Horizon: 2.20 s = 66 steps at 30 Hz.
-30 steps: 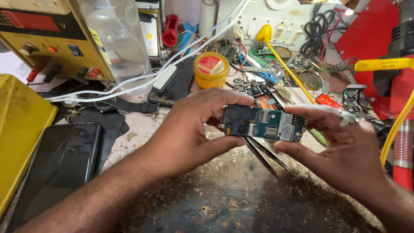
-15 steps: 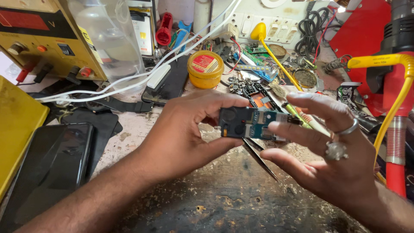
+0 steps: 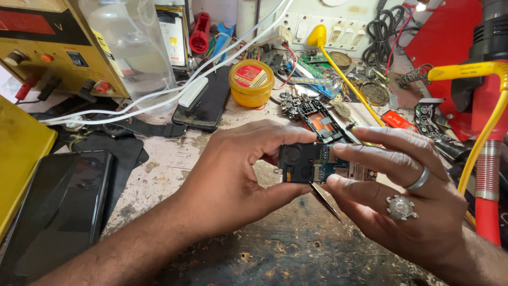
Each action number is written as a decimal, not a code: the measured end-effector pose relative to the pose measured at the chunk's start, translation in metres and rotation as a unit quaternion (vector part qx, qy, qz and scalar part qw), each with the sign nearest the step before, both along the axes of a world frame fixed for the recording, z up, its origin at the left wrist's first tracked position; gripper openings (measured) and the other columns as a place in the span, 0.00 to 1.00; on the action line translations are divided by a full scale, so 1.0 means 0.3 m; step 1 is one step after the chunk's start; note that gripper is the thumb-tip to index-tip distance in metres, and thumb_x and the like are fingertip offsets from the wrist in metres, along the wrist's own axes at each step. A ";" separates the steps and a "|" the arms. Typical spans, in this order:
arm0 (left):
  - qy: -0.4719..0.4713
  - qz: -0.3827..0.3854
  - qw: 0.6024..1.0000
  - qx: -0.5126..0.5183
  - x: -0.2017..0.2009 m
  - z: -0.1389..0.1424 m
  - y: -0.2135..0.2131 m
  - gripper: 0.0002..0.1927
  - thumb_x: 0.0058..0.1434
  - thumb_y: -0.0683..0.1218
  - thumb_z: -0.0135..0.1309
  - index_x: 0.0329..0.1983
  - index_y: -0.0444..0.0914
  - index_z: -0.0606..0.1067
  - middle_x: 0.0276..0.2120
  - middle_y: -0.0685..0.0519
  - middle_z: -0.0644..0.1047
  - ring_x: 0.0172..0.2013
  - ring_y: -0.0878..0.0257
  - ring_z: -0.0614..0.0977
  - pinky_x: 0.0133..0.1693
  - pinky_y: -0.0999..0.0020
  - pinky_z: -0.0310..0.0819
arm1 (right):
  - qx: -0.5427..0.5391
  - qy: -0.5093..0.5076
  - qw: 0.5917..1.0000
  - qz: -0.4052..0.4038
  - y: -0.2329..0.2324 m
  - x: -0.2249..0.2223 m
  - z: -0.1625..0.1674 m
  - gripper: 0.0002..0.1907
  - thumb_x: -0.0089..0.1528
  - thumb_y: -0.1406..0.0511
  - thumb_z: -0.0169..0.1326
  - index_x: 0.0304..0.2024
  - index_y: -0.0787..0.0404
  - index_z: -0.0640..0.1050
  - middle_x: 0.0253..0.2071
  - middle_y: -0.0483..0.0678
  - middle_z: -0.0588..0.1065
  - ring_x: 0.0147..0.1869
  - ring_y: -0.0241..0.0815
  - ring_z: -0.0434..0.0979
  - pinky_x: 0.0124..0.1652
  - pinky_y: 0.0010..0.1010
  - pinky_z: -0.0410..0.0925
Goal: The person uses tweezers to adjust a small component on a circuit board, then applies a heat gun to the same area. They continue to manipulate the board and its components with tweezers throughout the clip.
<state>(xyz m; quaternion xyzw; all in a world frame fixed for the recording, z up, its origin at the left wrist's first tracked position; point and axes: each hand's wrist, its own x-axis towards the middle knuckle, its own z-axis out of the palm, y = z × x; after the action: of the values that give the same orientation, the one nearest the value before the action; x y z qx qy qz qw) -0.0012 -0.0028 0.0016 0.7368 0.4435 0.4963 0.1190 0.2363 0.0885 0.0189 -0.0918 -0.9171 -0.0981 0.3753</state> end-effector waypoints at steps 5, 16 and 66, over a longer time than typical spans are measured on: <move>-0.018 -0.005 0.999 -0.038 -0.010 -0.002 0.005 0.29 0.57 0.47 0.70 0.61 0.43 0.74 0.51 0.54 0.82 0.46 0.68 0.86 0.49 0.70 0.83 | -0.023 0.028 0.999 -0.009 0.014 0.004 0.011 0.32 0.48 0.56 0.74 0.50 0.56 0.76 0.57 0.50 0.73 0.65 0.51 0.73 0.60 0.41 0.70; -0.048 -0.019 0.998 -0.027 -0.056 0.004 0.016 0.29 0.61 0.45 0.68 0.64 0.47 0.72 0.58 0.55 0.79 0.56 0.66 0.82 0.56 0.66 0.81 | -0.252 0.073 0.965 0.018 0.056 0.017 -0.033 0.42 0.54 0.67 0.69 0.68 0.64 0.64 0.61 0.51 0.73 0.65 0.40 0.75 0.64 0.33 0.70; -0.074 -0.037 0.995 -0.055 0.019 0.045 -0.033 0.38 0.58 0.49 0.70 0.71 0.44 0.68 0.47 0.55 0.82 0.46 0.68 0.85 0.52 0.69 0.83 | -0.531 0.004 0.834 0.150 0.040 0.027 -0.068 0.38 0.58 0.65 0.67 0.66 0.60 0.64 0.53 0.44 0.76 0.52 0.35 0.82 0.52 0.29 0.75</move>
<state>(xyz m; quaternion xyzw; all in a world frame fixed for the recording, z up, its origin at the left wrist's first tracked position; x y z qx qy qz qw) 0.0044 -0.0126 0.0152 0.7066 0.4322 0.5194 0.2099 0.2443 0.1004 -0.0016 -0.1388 -0.8293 0.4620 0.2821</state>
